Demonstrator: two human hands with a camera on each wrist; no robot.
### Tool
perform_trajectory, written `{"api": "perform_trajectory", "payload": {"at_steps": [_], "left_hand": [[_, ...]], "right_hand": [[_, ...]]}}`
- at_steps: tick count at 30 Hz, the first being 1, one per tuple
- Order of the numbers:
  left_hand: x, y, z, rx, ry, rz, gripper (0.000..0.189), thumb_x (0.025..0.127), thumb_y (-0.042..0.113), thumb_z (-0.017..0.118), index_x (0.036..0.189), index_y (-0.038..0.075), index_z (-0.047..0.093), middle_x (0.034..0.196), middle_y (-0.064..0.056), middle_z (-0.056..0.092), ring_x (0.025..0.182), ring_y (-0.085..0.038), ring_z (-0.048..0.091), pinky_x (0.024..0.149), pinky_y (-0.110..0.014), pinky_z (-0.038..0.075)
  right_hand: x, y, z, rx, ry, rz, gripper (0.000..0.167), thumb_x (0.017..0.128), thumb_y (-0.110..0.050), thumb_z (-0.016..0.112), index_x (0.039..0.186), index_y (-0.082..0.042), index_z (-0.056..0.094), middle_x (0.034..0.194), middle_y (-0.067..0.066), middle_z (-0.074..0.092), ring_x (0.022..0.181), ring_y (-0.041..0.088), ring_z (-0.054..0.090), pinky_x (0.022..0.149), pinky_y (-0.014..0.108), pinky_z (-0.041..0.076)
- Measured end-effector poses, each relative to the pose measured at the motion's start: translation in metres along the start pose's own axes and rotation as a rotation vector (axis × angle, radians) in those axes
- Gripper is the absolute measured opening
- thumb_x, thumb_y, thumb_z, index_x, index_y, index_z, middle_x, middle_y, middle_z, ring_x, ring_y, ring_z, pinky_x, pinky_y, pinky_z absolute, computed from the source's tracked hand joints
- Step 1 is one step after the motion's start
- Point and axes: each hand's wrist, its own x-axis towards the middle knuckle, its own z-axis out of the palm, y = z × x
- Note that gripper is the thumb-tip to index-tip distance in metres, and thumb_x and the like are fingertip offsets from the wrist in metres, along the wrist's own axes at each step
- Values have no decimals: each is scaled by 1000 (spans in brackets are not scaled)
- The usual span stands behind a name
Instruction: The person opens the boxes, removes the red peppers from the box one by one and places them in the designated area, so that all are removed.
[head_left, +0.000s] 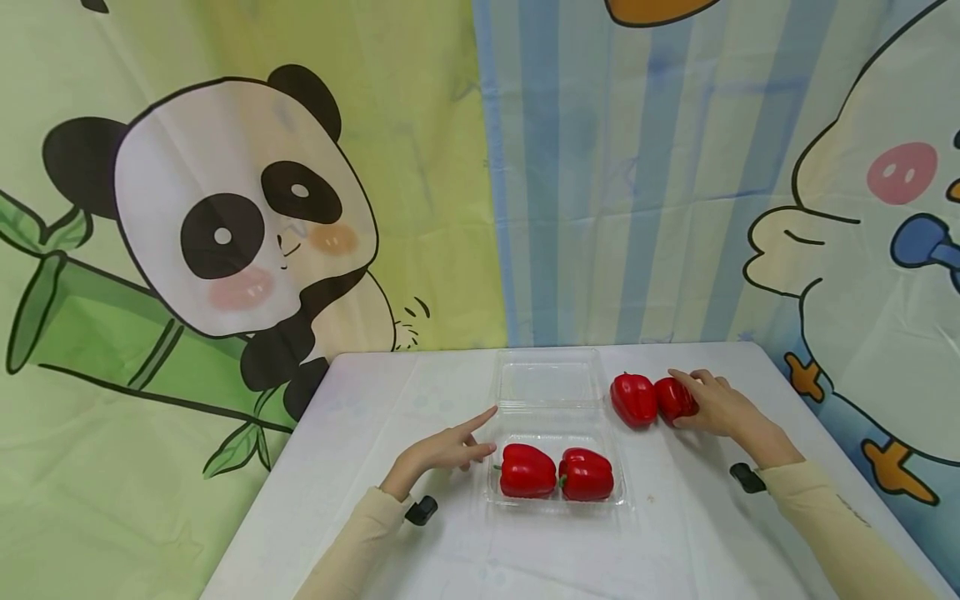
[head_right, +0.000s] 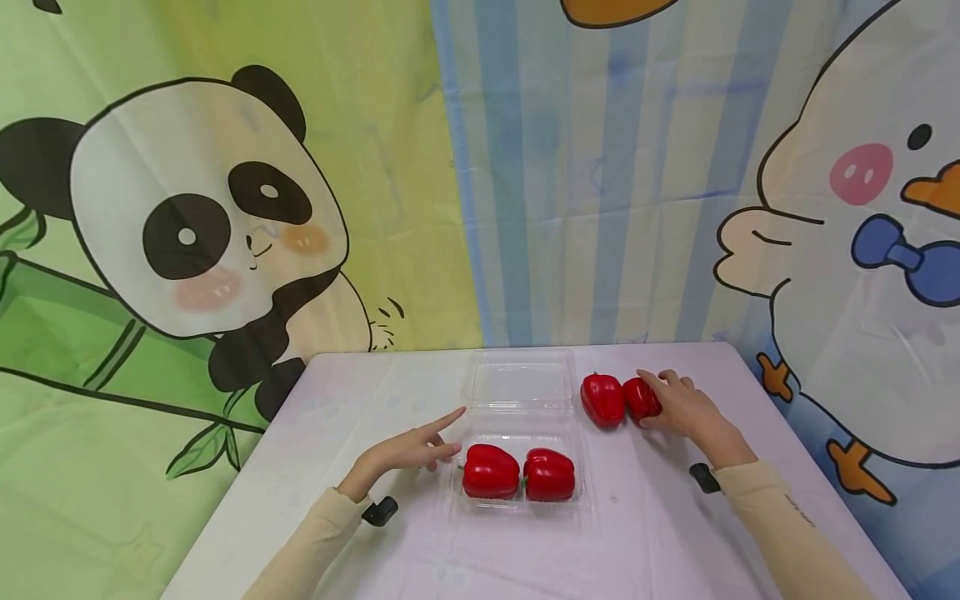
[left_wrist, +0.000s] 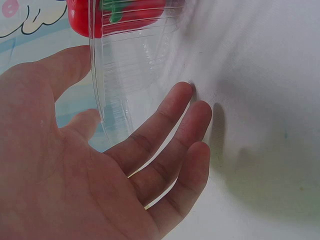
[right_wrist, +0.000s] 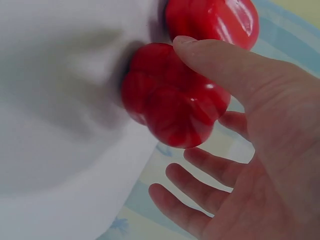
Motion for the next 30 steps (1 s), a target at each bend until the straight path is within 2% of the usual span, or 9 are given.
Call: {"api": "perform_trajectory", "payload": {"at_steps": [30], "left_hand": [[-1,1,0,-5,-5,4,77,97,53,58,160,41,17,103,-4,69,82,-22,66,79,-40,51]], "right_hand": [[-8,-25,-8,-40,40,-44,87,77,-25,87,149,-6,41,140,35,42,122,56,43,85,63,53]]}}
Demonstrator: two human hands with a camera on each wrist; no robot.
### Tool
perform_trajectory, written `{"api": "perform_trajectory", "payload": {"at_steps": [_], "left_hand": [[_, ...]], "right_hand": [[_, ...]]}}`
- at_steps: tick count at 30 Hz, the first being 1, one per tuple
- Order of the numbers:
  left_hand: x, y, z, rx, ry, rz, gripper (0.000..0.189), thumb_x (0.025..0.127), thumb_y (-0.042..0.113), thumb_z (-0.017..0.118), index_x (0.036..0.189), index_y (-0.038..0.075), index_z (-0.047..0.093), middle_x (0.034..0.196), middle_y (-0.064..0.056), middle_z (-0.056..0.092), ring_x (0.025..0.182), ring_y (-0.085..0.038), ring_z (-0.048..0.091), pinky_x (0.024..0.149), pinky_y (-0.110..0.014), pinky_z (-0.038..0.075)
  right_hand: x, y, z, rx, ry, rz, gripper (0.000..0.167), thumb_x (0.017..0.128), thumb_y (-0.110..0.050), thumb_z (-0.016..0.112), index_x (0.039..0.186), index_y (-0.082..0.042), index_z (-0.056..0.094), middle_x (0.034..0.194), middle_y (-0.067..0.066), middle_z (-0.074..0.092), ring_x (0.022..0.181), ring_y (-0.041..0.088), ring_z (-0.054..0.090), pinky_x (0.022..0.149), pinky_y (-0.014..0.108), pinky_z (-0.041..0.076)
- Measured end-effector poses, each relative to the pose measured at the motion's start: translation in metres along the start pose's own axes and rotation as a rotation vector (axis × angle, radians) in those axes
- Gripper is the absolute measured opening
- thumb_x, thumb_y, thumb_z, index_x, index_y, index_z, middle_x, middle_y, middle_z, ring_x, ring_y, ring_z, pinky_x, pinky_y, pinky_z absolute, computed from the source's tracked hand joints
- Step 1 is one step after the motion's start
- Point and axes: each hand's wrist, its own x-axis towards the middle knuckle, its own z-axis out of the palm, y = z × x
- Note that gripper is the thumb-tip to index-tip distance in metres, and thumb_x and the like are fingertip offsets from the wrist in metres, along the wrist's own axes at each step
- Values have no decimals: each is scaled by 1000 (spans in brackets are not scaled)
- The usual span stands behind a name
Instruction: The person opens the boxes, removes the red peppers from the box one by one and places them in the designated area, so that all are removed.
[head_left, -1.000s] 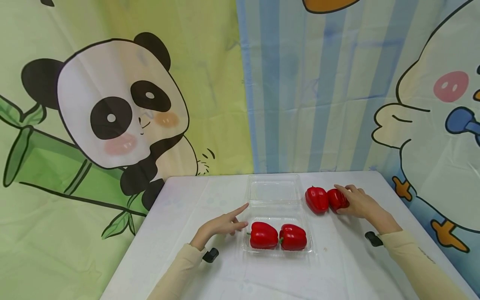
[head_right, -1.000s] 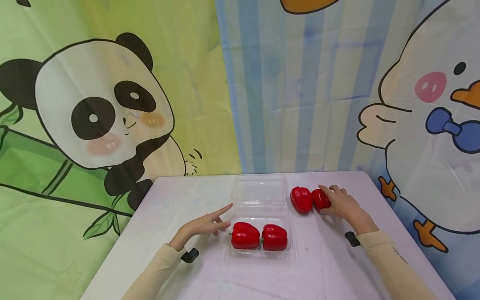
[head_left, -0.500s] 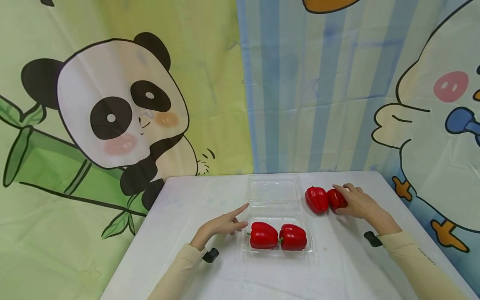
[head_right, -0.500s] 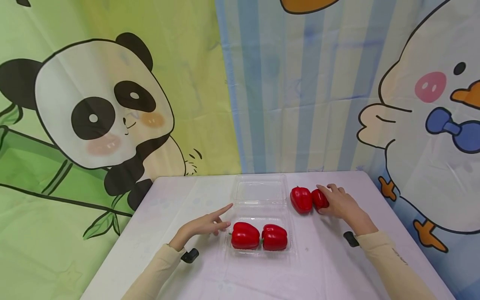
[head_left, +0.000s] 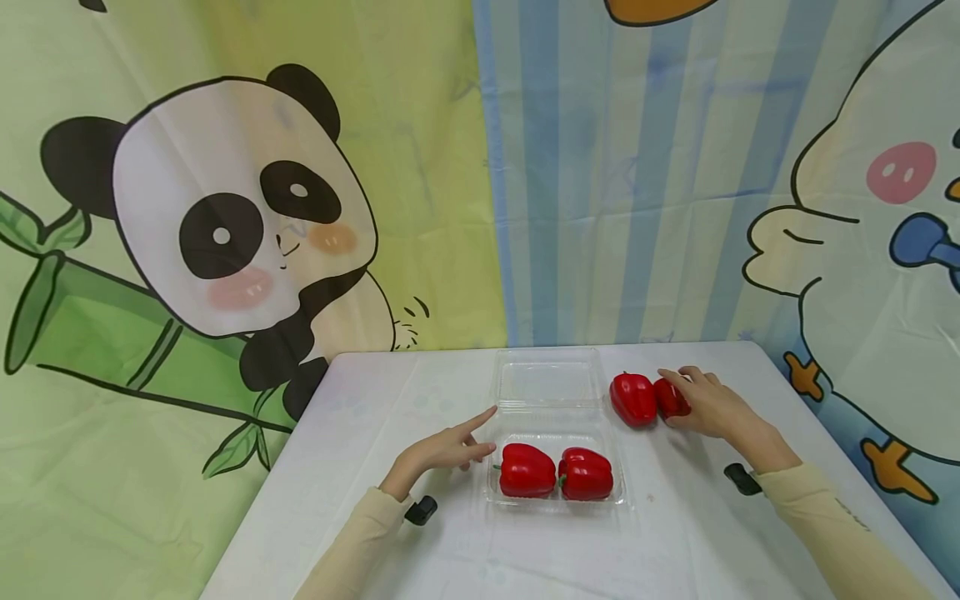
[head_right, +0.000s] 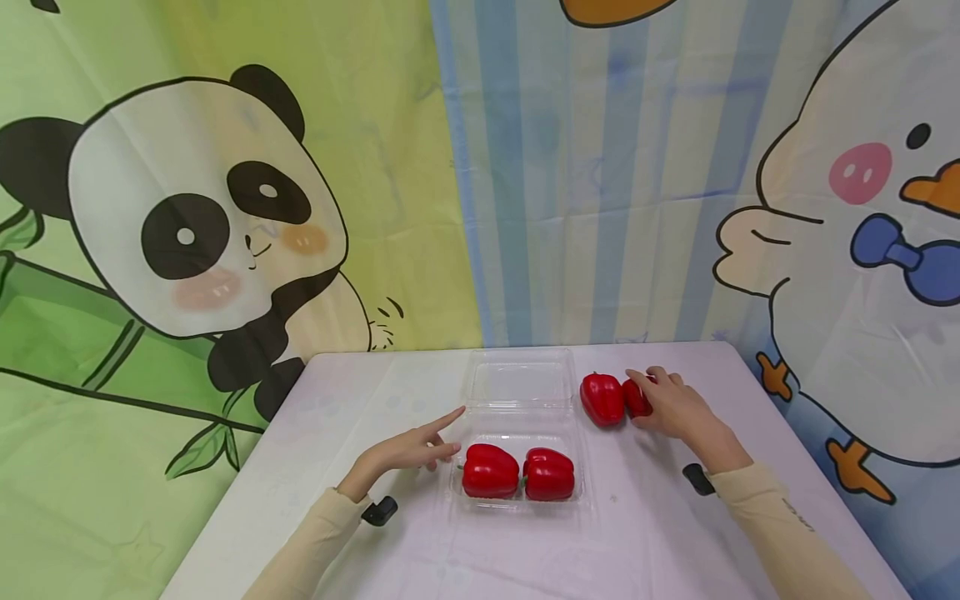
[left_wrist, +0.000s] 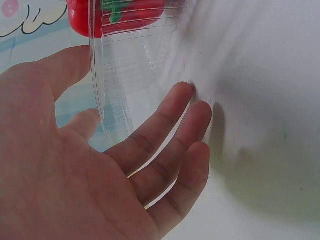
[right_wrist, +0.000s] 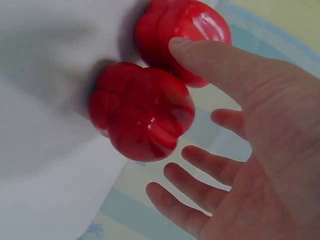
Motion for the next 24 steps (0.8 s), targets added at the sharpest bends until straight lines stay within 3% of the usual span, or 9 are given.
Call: {"api": "perform_trajectory", "payload": {"at_steps": [24], "left_hand": [[-1,1,-1,4,-2,-12,76,97,52,58,160,41,17,104,-2,69,83,-21,66,78,-40,51]], "right_hand": [[-8,-35,-11,11,28,-84,87,75,-23,89,148,-10,44,141,29,45,123,52,46,84,59,56]]}}
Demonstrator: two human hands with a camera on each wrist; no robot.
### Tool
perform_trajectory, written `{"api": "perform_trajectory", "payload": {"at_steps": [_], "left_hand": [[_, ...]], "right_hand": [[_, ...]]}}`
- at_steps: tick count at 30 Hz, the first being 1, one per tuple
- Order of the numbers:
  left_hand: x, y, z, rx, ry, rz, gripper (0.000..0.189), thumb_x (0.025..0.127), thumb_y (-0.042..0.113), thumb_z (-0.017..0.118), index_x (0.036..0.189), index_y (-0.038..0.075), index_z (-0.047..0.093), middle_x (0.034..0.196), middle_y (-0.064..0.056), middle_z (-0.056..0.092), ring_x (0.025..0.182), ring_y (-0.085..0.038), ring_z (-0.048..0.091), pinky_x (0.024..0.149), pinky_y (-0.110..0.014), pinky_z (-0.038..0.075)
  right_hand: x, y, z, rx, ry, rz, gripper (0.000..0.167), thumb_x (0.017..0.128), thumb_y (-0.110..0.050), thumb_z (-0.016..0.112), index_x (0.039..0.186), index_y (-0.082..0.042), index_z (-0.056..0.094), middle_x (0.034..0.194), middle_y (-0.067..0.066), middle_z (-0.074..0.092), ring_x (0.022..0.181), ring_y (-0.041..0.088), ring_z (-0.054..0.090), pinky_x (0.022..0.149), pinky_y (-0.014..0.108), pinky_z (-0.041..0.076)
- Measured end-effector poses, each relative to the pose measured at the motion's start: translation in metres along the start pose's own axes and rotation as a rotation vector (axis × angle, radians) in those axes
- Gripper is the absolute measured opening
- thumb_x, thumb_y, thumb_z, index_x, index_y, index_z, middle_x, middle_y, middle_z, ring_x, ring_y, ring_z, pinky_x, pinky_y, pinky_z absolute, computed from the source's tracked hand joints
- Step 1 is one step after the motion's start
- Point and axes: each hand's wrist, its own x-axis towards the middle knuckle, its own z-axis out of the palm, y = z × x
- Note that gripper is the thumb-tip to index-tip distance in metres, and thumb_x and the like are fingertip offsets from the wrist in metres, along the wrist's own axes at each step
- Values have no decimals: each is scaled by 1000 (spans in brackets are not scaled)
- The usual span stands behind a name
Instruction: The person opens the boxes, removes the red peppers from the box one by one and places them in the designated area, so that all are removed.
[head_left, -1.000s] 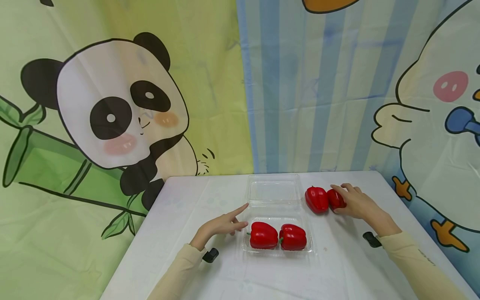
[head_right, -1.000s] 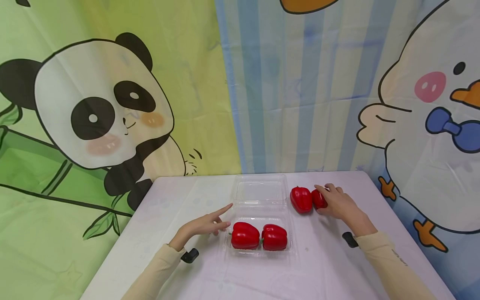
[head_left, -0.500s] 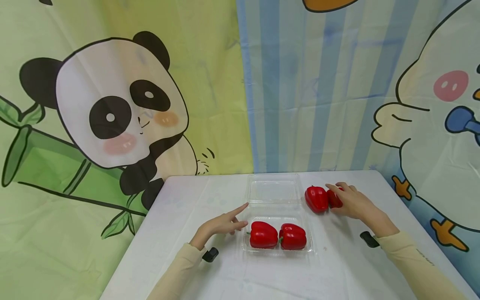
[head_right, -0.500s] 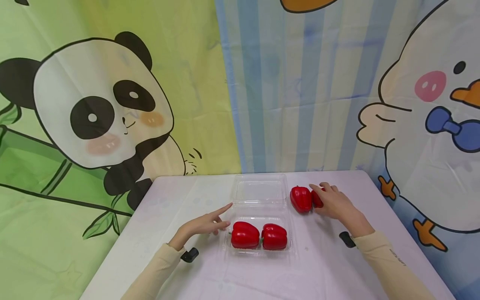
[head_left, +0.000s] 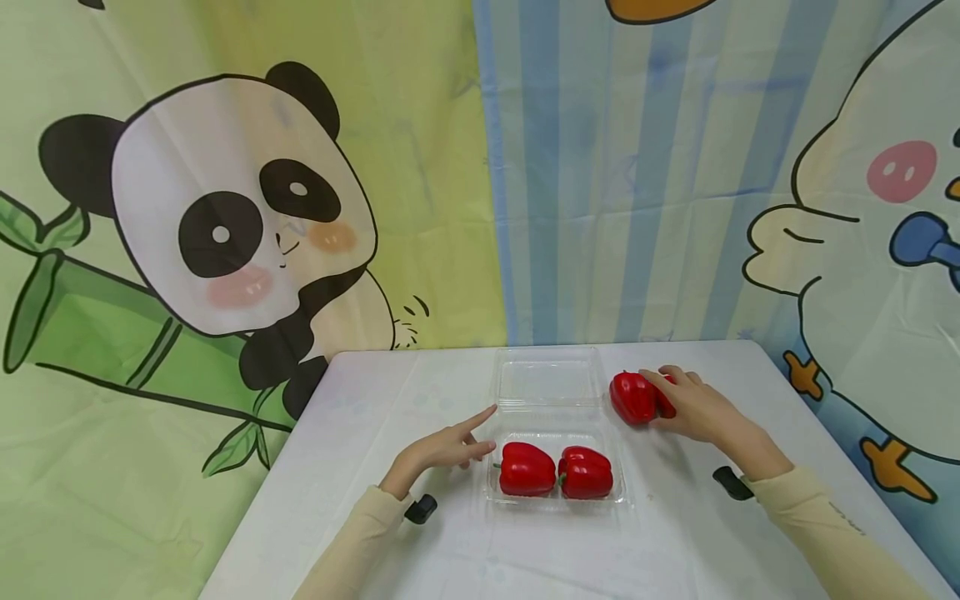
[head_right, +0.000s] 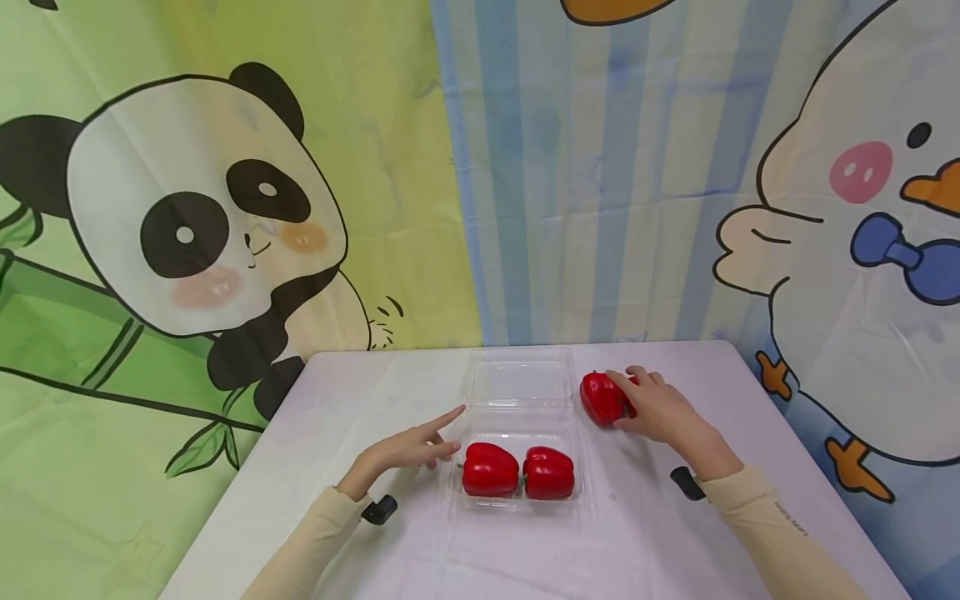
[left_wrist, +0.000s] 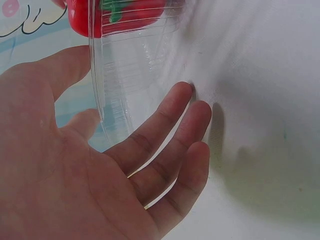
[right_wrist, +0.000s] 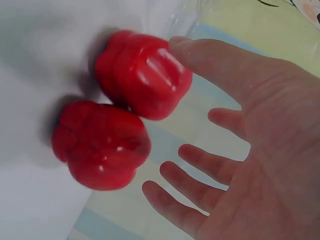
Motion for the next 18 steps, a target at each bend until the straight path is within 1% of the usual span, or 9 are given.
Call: {"api": "perform_trajectory", "payload": {"at_steps": [5,10,18], "left_hand": [[2,0,0,3,3,-11,75,97,53,59,160,43,18,102,-3,70,82,-21,66,80,-40,51],[1,0,0,4,4,-11,76,96,53,59,159,43,18,102,-3,70,81,-21,66,78,-39,51],[1,-1,0,6,6,-5,76,96,54,59,160,42,18,103,-3,70,81,-20,66,78,-39,52]], "right_hand": [[-3,-7,1,7,19,-45,85,75,-24,89,147,-11,46,138,27,48,120,49,49,83,56,57],[-4,-10,4,-8,46,-85,83,75,-24,89,145,-11,47,134,25,51,119,47,50,81,53,58],[-4,-16,8,13,27,-70,87,72,-23,91,146,-13,47,137,24,50,124,47,48,78,54,58]]}}
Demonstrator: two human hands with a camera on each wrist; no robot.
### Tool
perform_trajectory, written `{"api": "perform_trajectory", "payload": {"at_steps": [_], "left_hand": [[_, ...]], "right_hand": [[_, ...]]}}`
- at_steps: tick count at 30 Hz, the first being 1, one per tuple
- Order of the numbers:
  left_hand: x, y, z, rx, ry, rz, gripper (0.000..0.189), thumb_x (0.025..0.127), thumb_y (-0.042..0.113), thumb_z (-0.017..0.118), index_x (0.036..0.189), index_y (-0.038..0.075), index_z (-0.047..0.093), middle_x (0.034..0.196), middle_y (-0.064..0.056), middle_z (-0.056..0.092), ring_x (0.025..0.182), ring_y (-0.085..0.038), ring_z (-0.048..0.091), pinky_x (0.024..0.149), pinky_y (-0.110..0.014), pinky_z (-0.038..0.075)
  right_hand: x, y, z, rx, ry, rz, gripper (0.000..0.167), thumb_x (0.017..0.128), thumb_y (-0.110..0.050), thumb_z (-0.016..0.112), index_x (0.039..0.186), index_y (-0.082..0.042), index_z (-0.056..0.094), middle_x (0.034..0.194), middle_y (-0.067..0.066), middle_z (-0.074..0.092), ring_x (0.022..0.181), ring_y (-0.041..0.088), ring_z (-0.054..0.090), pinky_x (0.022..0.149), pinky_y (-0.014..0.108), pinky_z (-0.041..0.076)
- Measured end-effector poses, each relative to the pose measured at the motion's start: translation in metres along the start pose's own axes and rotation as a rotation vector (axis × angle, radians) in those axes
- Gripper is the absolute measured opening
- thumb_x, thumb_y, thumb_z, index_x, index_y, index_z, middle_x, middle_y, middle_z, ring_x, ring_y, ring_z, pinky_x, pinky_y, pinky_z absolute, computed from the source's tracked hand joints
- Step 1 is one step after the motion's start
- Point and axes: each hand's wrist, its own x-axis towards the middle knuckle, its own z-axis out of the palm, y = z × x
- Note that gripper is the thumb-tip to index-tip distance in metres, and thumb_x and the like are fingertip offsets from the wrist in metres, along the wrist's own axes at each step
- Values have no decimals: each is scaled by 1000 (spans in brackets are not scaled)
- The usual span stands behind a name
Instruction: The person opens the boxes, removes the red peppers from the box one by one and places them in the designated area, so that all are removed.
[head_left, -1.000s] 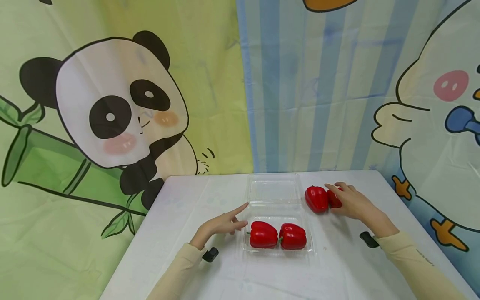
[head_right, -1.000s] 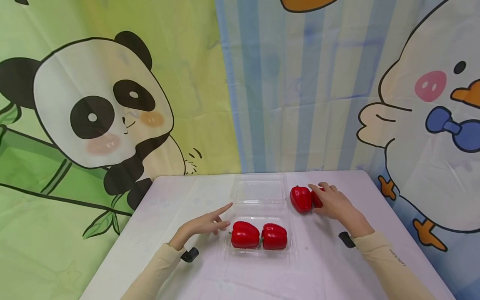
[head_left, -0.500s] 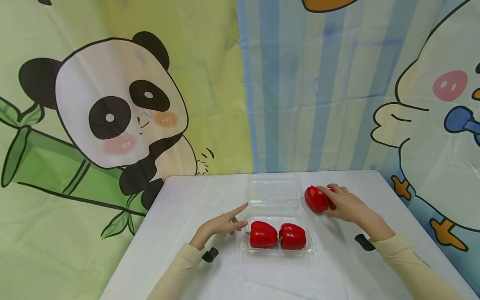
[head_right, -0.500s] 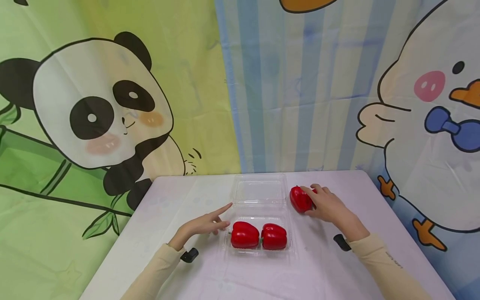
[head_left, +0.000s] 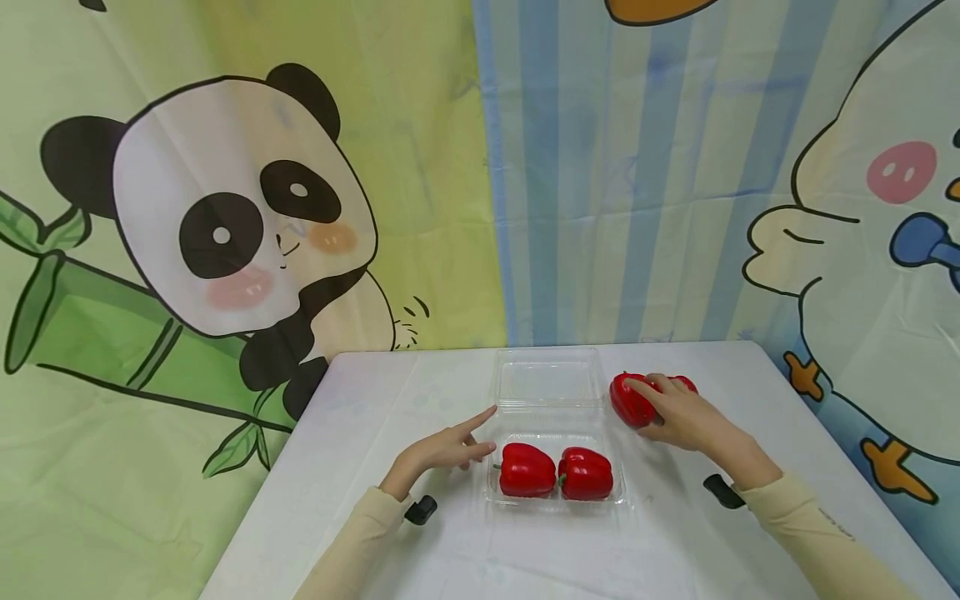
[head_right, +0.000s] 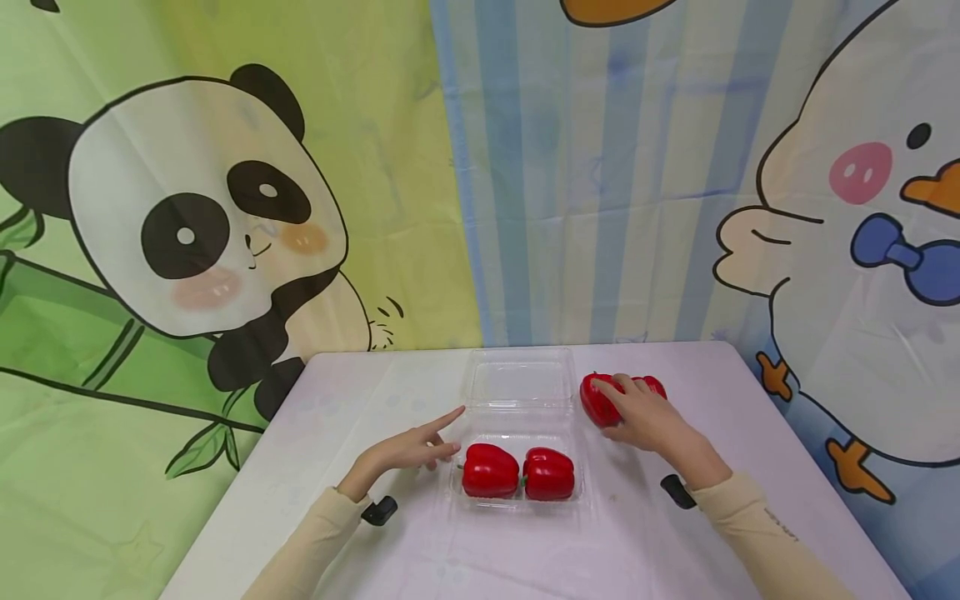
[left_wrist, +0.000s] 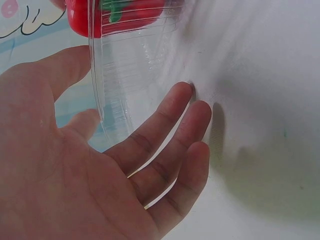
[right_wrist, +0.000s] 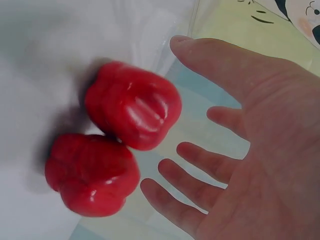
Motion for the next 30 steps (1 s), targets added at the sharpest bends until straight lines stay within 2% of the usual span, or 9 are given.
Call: {"api": "perform_trajectory", "payload": {"at_steps": [10,30], "left_hand": [[1,-1,1,1,1,2,76,97,53,58,160,42,18,102,-4,70,81,-21,66,77,-39,51],[-1,-1,0,5,-4,17,77,97,55,57,160,43,16,105,-2,70,82,-20,67,76,-38,51]], "right_hand": [[2,-14,0,26,-45,-1,89,75,-26,89,150,-16,43,142,24,47,128,48,46,81,59,56],[10,-29,2,23,-32,-105,89,73,-28,90,149,-15,46,141,20,51,128,44,50,81,54,58]]}}
